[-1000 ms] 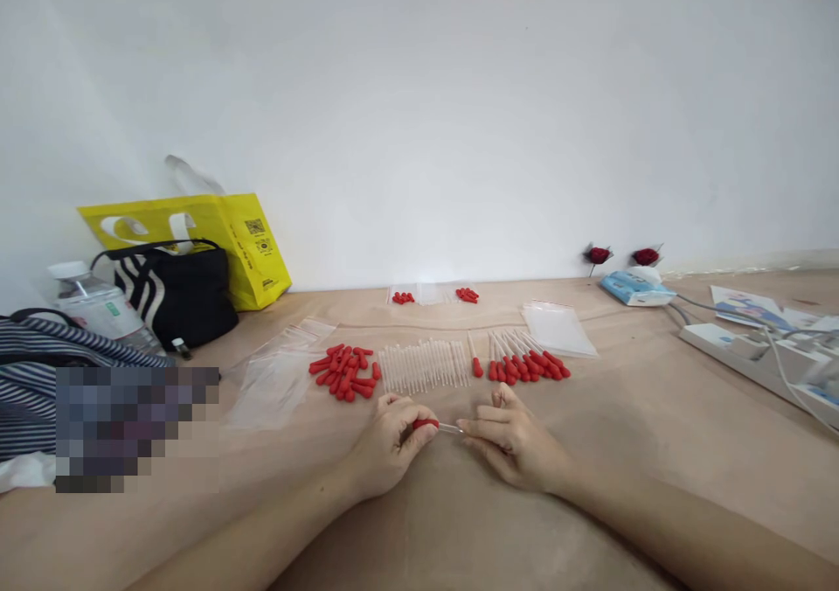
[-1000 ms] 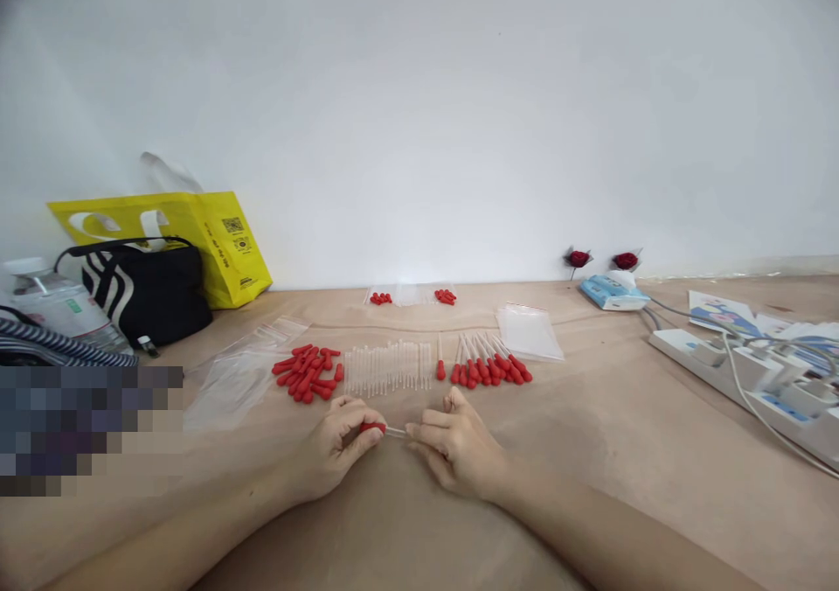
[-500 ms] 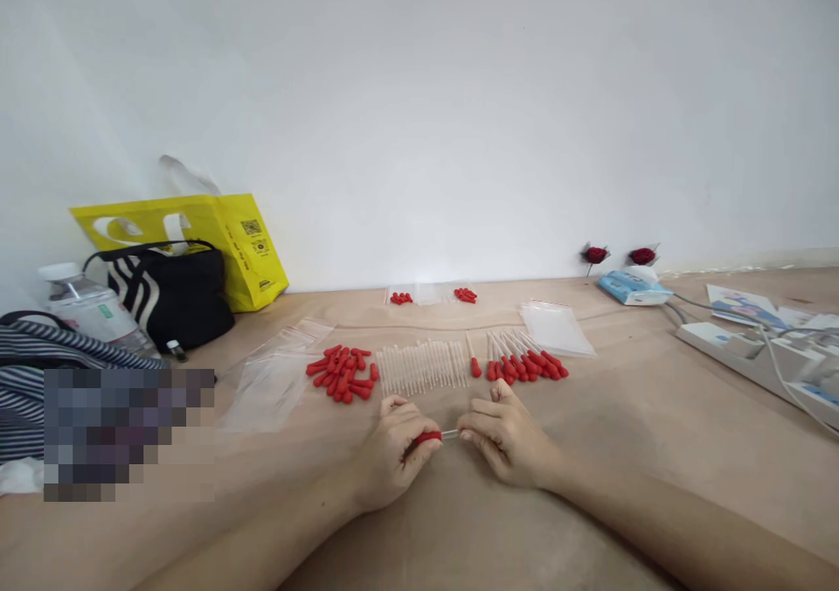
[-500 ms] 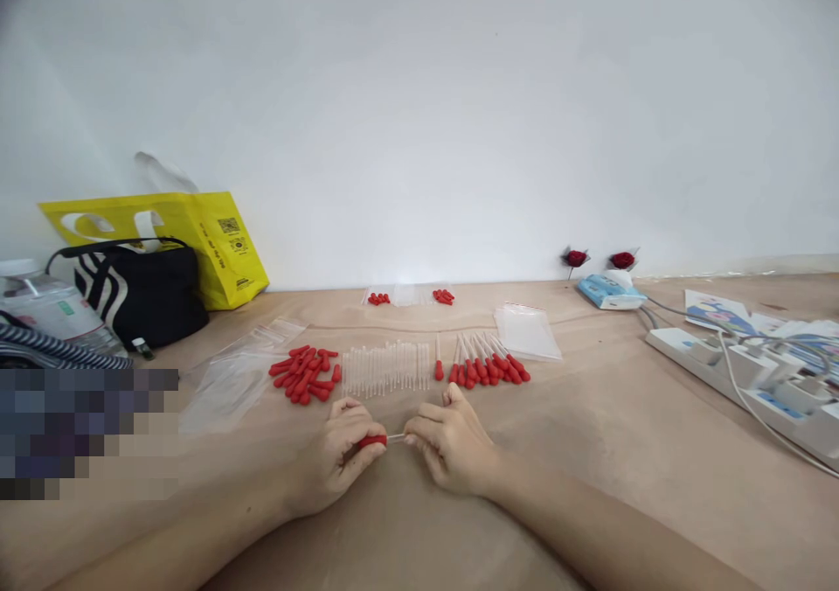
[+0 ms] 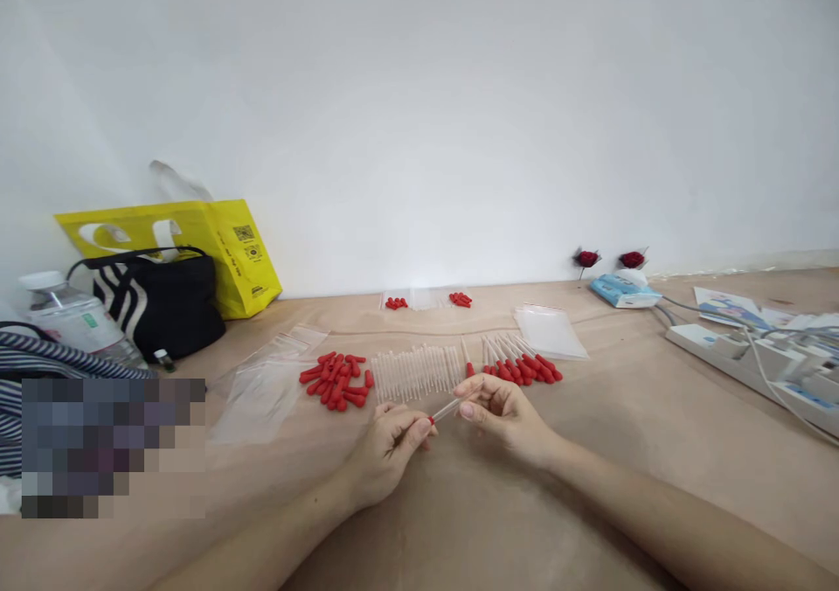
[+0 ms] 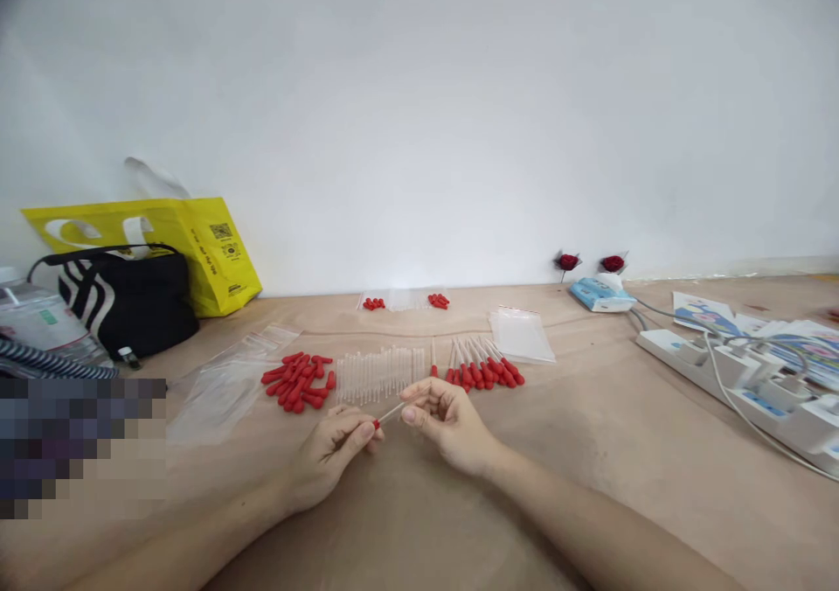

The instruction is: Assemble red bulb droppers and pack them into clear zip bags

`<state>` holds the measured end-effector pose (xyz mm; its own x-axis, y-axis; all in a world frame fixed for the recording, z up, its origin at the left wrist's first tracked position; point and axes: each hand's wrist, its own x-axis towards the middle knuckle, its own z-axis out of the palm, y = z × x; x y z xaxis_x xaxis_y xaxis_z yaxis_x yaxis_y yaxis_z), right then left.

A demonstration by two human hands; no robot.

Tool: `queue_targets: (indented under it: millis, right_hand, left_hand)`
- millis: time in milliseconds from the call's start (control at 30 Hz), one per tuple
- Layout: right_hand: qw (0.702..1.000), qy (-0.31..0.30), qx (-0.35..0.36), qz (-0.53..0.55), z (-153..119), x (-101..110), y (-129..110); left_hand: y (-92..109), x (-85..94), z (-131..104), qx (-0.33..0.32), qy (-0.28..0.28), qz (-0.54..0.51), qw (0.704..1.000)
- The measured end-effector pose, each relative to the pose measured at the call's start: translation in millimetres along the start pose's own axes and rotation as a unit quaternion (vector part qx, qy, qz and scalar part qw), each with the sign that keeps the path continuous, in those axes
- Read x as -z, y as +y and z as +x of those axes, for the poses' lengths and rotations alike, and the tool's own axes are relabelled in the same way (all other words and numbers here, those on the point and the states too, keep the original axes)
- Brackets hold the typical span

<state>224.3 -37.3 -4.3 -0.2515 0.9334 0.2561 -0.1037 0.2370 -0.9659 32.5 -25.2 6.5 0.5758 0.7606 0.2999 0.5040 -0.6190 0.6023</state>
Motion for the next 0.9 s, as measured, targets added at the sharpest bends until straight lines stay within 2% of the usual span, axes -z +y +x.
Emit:
queue_targets:
  millis: [133,233,267,300,400,467,700,900]
  right_hand:
    - [0.999,0.013,0.041,-0.029,8,-7,-1]
    - [0.989,0.037,0.036,-0.141,33,8,-13]
    - [0.974,0.058,0.004,-0.219,44,17,-17]
    - [0.946,0.089,-0.037,-0.309,56,27,-21]
    - [0.913,0.121,-0.082,-0.382,84,57,-22]
    - [0.887,0.132,-0.112,-0.427,95,67,-15]
    - [0.805,0.131,-0.169,-0.554,105,60,12]
    - [0.774,0.117,-0.146,-0.605,95,54,4]
  left_hand:
    - [0,1.1,1,-0.010,-0.019,-0.003,1.000]
    - [-2,2.6,0,0.002,0.008,0.009,1.000]
    - [-3,2.8,0,0.009,0.021,0.011,1.000]
    - [-4,2.8,0,0.016,0.032,0.012,0.999]
    - [-7,1.9,-1,0.022,0.034,0.022,0.999]
    - [-8,1.4,-1,0.022,0.023,0.026,0.999]
    - [-5,3.2,-1,0.029,0.019,0.021,0.999]
    - [-6,3.6,1,0.022,0.013,0.019,1.000]
